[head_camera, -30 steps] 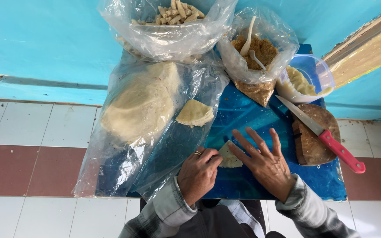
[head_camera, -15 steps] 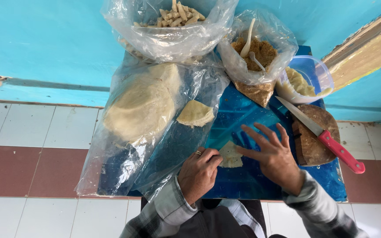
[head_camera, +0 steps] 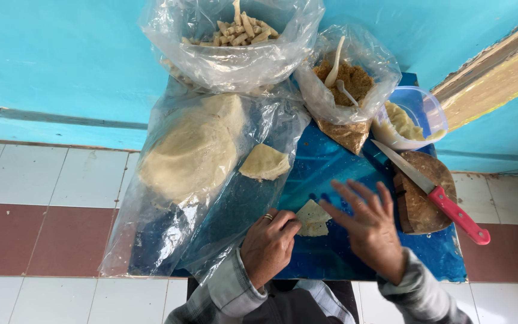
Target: The person sits at a small blue table and makes filled pastries. They spoon brown filling from a plastic bag onto triangular dough wrappers, fold the dough over the filling, pinch the edges closed, and place the finished pastry into a plastic bag with other completed pieces.
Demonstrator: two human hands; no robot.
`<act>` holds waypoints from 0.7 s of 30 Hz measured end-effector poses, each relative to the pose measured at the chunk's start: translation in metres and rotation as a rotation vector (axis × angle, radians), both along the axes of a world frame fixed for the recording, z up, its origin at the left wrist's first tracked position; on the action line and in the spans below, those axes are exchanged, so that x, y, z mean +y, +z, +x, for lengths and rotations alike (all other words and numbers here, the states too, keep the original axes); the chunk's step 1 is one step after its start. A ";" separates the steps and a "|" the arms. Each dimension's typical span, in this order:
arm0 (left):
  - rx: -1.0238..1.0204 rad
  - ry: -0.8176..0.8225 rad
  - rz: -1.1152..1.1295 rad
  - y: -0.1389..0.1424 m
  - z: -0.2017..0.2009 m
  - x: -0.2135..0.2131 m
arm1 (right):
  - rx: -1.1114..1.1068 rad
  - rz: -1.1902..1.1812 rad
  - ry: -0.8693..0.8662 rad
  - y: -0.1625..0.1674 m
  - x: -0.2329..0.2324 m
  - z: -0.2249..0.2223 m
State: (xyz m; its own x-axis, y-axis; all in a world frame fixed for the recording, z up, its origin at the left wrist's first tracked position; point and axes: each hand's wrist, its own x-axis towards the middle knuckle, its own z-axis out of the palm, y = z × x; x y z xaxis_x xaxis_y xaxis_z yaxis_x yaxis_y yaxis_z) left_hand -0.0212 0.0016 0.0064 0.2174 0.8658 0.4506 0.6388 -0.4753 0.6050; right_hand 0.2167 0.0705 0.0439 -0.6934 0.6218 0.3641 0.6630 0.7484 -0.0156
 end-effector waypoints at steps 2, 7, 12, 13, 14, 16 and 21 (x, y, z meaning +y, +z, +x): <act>-0.005 -0.005 -0.003 0.000 -0.002 -0.001 | -0.052 0.069 -0.006 0.008 0.003 -0.002; 0.006 -0.015 -0.055 -0.003 0.000 0.001 | 0.131 0.093 -0.161 0.069 0.073 0.009; -0.063 -0.067 -0.043 -0.003 -0.004 0.002 | -0.149 0.067 -0.364 0.078 0.218 -0.048; -0.072 -0.088 -0.059 -0.003 -0.006 0.002 | -0.310 -0.030 -0.468 0.072 0.235 -0.056; -0.070 -0.083 -0.064 -0.002 -0.007 0.002 | -0.470 -0.131 -0.572 0.067 0.248 -0.064; -0.072 -0.077 -0.078 -0.002 -0.006 0.002 | -0.476 -0.025 -0.572 0.065 0.259 -0.069; -0.061 -0.074 -0.060 -0.003 -0.005 0.002 | -0.462 -0.053 -0.527 0.059 0.260 -0.062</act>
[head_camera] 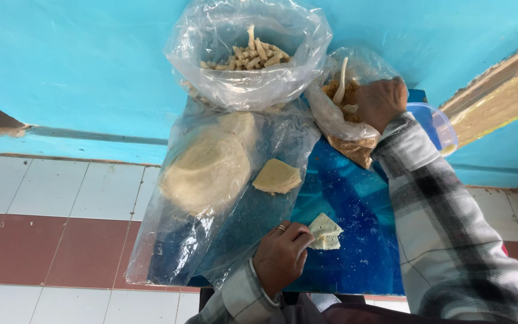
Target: The person sits at a small blue table and makes filled pastries. They spoon brown filling from a plastic bag onto triangular dough wrappers, fold the dough over the filling, pinch the edges closed, and place the finished pastry into a plastic bag with other completed pieces.
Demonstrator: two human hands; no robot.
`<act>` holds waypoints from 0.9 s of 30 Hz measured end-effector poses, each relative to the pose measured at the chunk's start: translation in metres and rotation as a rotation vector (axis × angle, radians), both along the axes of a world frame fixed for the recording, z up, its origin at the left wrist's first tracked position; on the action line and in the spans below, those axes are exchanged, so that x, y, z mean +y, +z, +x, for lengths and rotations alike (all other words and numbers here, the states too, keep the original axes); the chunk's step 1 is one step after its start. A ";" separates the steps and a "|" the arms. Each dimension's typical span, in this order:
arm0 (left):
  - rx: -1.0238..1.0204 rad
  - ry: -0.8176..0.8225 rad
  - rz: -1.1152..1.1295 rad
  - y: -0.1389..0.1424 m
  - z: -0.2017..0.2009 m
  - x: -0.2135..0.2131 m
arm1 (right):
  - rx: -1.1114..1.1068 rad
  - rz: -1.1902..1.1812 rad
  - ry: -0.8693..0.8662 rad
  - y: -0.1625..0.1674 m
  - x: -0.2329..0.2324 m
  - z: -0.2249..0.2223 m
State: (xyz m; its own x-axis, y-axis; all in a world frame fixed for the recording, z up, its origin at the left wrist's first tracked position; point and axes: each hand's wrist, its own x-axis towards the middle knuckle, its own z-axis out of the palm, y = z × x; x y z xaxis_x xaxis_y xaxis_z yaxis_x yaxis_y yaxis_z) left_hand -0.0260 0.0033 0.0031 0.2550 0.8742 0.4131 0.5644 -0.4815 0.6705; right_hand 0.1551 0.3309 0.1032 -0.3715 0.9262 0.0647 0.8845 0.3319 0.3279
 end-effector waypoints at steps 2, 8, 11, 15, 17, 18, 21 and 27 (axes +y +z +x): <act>0.003 -0.006 0.006 -0.001 0.000 0.000 | 0.225 -0.109 0.017 0.001 0.000 0.005; -0.020 0.035 0.008 0.002 0.002 0.000 | 0.661 -0.099 -0.082 0.000 -0.008 0.055; 0.010 0.107 0.081 0.005 0.002 0.001 | 0.900 -0.175 -0.118 -0.005 -0.020 0.077; 0.118 0.232 0.170 0.008 0.001 0.002 | 1.290 -0.388 -0.090 -0.005 -0.045 0.086; 0.136 0.263 0.182 0.008 0.002 0.002 | 1.311 -0.407 -0.070 -0.005 -0.068 0.091; 0.135 0.278 0.190 0.008 0.002 0.003 | 1.332 -0.425 -0.034 -0.006 -0.082 0.093; 0.134 0.305 0.175 0.008 0.002 0.003 | 1.343 -0.520 -0.031 -0.022 -0.133 0.098; 0.159 0.272 0.158 0.015 0.004 0.002 | 1.136 -0.503 0.107 -0.062 -0.225 0.087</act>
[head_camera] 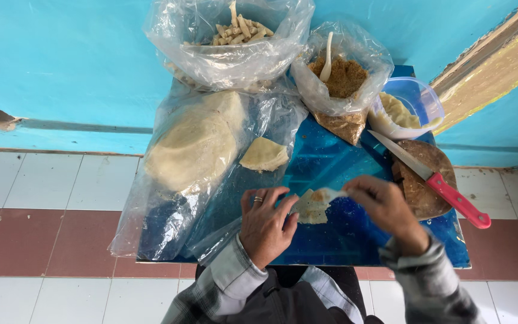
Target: The person sits at a small blue table and makes filled pastries. They spoon brown filling from a plastic bag onto triangular dough wrappers, fold the dough over the filling, pinch the edges closed, and place the finished pastry into a plastic bag with other completed pieces.
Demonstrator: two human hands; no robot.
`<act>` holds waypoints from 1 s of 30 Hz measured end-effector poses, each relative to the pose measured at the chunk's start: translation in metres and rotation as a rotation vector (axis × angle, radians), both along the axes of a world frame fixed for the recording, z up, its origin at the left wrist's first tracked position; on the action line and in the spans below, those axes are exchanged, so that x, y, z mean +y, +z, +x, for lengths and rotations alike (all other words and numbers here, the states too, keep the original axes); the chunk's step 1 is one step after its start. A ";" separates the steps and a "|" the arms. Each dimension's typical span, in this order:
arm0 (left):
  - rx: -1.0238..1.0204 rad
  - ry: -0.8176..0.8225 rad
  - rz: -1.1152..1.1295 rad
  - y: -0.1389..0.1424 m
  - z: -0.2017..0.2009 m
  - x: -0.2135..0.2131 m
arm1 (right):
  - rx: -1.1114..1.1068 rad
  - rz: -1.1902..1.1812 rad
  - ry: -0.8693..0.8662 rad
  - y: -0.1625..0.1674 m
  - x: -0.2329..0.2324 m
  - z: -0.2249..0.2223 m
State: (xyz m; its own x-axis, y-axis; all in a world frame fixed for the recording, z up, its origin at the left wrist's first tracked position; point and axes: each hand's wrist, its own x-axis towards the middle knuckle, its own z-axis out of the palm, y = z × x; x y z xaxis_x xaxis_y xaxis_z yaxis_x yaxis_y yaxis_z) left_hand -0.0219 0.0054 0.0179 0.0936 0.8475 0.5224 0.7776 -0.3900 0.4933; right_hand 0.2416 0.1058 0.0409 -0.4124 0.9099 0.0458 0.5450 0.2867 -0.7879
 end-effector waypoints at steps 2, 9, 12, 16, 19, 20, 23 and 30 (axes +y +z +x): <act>0.010 -0.016 -0.037 0.002 0.004 0.002 | -0.060 0.142 -0.015 -0.003 -0.023 -0.009; 0.071 -0.059 -0.125 -0.002 0.009 0.011 | -0.298 0.651 -0.036 0.008 -0.069 -0.031; 0.063 -0.086 -0.133 -0.004 0.009 0.012 | -0.340 0.741 -0.034 0.005 -0.074 -0.030; 0.053 -0.087 -0.139 -0.003 0.011 0.011 | -0.428 0.851 -0.037 -0.002 -0.080 -0.026; 0.037 -0.057 -0.092 0.000 0.007 0.009 | -0.488 0.859 -0.036 -0.004 -0.083 -0.023; 0.071 -0.017 -0.093 0.001 0.005 0.007 | -0.505 0.854 -0.037 -0.005 -0.083 -0.023; 0.148 0.082 -0.089 0.004 0.004 -0.002 | -0.480 0.900 -0.041 -0.006 -0.081 -0.021; 0.173 0.125 -0.114 0.000 0.014 -0.003 | -0.346 0.940 -0.264 0.031 -0.013 -0.019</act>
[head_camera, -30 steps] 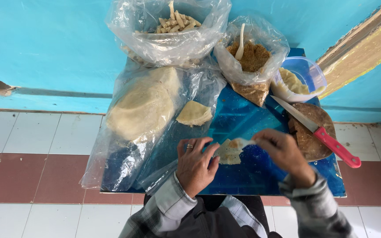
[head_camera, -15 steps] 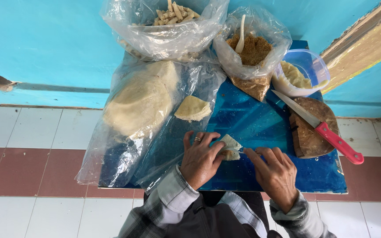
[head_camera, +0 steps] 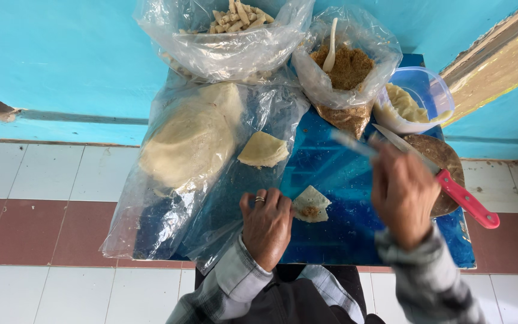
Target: The person sits at a small blue table and makes filled pastries. They spoon brown filling from a plastic bag onto triangular dough wrappers, fold the dough over the filling, pinch the edges closed, and place the finished pastry into a plastic bag with other completed pieces.
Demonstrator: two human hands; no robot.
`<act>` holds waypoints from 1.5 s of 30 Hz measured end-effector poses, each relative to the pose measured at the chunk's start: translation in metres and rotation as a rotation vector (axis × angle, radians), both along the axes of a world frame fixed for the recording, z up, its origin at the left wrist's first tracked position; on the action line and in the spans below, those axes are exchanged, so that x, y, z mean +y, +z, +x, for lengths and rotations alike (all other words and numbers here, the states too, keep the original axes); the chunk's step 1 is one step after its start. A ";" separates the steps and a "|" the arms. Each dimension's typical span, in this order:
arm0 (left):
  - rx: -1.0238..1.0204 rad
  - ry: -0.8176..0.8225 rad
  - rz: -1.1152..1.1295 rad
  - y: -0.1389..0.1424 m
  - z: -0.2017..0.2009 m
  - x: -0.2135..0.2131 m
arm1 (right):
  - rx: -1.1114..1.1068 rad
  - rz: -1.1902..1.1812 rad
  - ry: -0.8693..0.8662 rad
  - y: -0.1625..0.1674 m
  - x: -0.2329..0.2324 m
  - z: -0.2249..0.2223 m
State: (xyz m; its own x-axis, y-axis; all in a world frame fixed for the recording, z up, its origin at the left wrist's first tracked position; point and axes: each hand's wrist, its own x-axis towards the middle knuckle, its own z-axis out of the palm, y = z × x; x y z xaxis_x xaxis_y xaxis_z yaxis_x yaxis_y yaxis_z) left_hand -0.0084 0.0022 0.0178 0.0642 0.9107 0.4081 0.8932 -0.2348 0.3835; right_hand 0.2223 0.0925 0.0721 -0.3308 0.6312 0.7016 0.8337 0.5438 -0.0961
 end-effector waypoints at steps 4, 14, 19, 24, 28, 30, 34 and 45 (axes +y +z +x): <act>-0.036 -0.021 0.001 -0.001 -0.001 0.003 | -0.076 0.157 -0.011 0.056 0.086 -0.036; -0.255 -0.090 0.016 0.003 0.001 0.006 | 0.047 -0.120 0.122 0.031 0.003 -0.036; -0.357 -0.175 0.039 -0.002 0.006 0.008 | 0.267 -0.473 0.103 -0.008 -0.052 -0.021; -0.391 -0.253 -0.005 -0.011 0.009 0.010 | 0.200 -0.504 0.073 -0.023 -0.078 -0.022; -0.572 -0.273 0.037 -0.013 0.002 0.011 | 0.177 -0.458 -0.016 -0.032 -0.084 -0.027; -0.490 -0.232 -0.053 -0.010 -0.008 0.005 | 0.177 -0.452 -0.038 -0.034 -0.082 -0.031; -0.216 -0.136 -0.033 -0.002 -0.010 -0.008 | 0.178 -0.481 -0.063 -0.033 -0.079 -0.039; -0.091 -0.022 -0.045 0.004 0.005 -0.004 | 0.099 -0.416 -0.063 -0.038 -0.079 -0.039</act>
